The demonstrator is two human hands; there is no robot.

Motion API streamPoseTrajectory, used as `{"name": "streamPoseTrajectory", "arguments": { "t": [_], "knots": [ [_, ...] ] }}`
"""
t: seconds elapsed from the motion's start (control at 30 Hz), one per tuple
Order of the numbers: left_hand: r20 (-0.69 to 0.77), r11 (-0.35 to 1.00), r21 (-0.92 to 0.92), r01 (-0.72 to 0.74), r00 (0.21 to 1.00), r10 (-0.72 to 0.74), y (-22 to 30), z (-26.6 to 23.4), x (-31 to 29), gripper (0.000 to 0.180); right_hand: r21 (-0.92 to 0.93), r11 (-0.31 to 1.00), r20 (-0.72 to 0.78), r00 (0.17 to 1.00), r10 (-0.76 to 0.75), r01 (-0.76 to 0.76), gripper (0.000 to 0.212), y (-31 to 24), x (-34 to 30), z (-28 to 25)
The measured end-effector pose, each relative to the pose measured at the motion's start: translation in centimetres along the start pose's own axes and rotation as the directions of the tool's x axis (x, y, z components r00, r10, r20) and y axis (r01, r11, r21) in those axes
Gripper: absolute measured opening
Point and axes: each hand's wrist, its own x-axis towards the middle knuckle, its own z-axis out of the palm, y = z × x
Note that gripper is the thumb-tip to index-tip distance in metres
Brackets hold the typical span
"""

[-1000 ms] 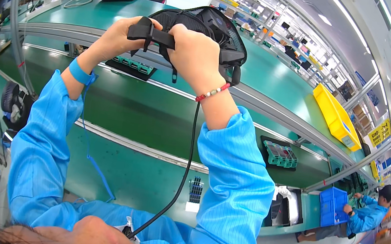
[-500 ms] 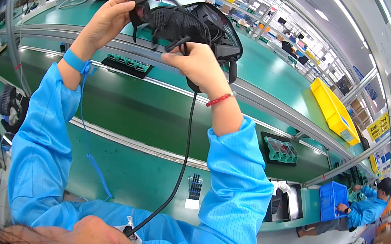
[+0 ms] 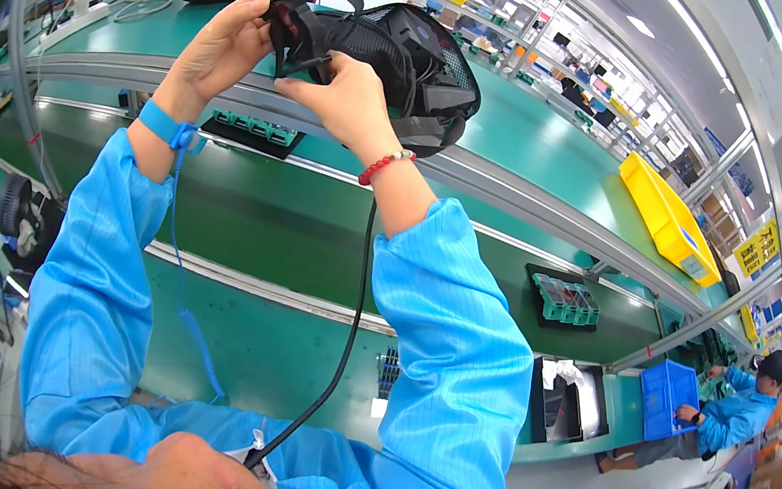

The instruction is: Applying screen protectors or labels to handheld electronic devices on a conveyor belt assembly line.

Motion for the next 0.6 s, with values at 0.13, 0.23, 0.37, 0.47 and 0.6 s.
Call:
{"name": "streamPoseTrajectory", "arguments": {
  "t": [0.13,0.23,0.37,0.47,0.6],
  "knots": [
    [0.0,1.0,-0.01,0.006,1.0,-0.006,-0.5,0.4,-0.1,0.041,-0.002,0.998,-0.001,0.998,0.062,-0.062,0.029,0.1,0.6,0.1],
    [-0.038,1.0,-0.03,0.003,0.999,-0.004,-0.2,0.5,-0.3,0.04,0.28,0.952,0.009,0.992,0.123,-0.12,0.021,-0.1,0.5,-0.3],
    [0.052,0.993,0.108,0.041,0.998,-0.047,0.0,0.5,-0.5,0.039,0.206,0.963,0.123,0.981,0.153,-0.176,0.022,-0.7,0.4,-0.7],
    [0.046,0.969,0.238,0.059,0.996,-0.072,0.3,0.8,-0.9,0.042,0.264,0.964,-0.019,0.999,0.026,-0.02,0.031,-0.2,0.3,-1.6],
    [0.081,0.929,0.366,0.058,0.992,-0.093,1.3,0.6,-1.1,0.044,0.082,0.997,-0.133,0.991,0.004,0.007,0.034,0.1,-0.5,-5.0]
  ]
}}
